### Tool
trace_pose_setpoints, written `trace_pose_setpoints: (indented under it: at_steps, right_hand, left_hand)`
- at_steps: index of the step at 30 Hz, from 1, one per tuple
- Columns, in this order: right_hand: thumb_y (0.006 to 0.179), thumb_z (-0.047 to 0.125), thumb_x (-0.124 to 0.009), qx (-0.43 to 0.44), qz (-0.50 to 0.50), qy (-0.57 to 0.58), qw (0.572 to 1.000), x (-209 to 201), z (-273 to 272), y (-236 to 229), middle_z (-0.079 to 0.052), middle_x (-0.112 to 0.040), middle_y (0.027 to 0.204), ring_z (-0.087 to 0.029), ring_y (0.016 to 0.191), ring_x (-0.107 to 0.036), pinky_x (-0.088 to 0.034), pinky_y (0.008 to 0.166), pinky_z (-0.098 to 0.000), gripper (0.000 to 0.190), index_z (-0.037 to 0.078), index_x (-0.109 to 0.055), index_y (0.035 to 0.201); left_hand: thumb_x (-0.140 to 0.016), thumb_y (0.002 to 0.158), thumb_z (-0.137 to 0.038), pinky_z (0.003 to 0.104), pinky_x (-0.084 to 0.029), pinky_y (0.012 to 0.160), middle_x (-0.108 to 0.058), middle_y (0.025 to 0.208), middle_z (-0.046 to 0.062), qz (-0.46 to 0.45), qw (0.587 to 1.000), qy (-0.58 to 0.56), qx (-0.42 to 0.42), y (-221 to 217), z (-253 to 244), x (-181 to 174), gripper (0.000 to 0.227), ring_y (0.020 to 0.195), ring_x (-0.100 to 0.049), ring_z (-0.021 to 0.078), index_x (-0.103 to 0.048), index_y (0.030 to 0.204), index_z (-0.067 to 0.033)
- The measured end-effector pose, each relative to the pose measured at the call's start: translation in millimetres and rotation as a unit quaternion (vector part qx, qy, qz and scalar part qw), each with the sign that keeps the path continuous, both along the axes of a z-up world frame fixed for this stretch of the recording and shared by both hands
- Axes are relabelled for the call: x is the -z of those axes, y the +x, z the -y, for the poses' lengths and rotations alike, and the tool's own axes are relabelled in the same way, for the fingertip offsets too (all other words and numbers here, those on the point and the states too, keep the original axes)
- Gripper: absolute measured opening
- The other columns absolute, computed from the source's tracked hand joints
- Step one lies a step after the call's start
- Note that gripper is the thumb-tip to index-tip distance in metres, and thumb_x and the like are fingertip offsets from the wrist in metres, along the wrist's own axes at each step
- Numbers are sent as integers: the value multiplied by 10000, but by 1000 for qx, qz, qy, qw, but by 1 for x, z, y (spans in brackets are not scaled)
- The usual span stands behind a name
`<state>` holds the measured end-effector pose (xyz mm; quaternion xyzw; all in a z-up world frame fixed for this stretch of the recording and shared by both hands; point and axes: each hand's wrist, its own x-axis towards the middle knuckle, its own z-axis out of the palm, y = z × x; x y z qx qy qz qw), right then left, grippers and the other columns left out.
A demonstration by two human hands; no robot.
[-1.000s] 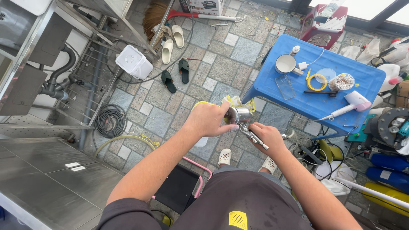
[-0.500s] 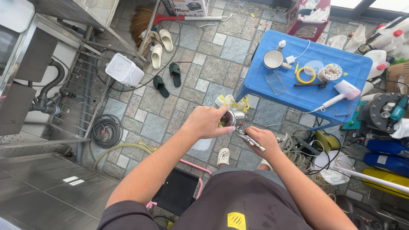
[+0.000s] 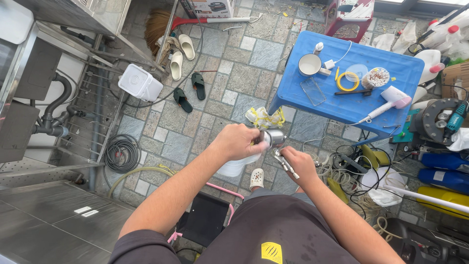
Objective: The person holds a yellow sneaker and uses a spray gun to apply paint to its upper surface. The person rotates the shoe to cover different sides and briefly moves to a sink area before returning to continue spraying.
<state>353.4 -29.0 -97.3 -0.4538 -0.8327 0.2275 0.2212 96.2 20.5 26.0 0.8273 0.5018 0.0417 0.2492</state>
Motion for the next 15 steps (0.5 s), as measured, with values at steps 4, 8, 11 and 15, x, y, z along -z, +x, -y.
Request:
trace_pose_setpoints:
  at_steps: [4,8,11,15]
  right_hand:
    - [758,103,-748,32,-47,6,998,-8,-2,3,-85,-693,939,-343,766,-691,-540,648,-425,269,76,-649,1007]
    - [776,85,-746,13,-93,19,995,-14,-1,2,-90,-722,1034,-343,801,-700,-549,658,-413,251,69,-628,997]
    - [782,87,-763,19,-99,-4,995,-20,3,1,-107,-716,1010,-354,800,-699,-540,651,-420,262,58,-637,1010]
    - [782,76,-770,33,-118,-28,992,-25,6,-1,-112,-706,949,-350,786,-706,-539,650,-416,273,56,-654,1028]
  left_hand:
    - [-612,912,-465,468,-555,644,-712,708,101,84,996,4,-26,0,7,7,351,697,-714,326,-720,946,-132]
    - [-689,820,-463,461,-568,645,-700,704,130,88,996,30,-6,7,8,11,343,702,-712,343,-716,811,-121]
    - [-686,808,-388,471,-567,676,-706,735,127,83,995,50,18,6,4,5,267,740,-712,356,-698,807,-121]
    - [-698,736,-387,493,-559,653,-707,695,150,69,998,-6,7,7,1,-8,375,684,-702,387,-670,974,-98]
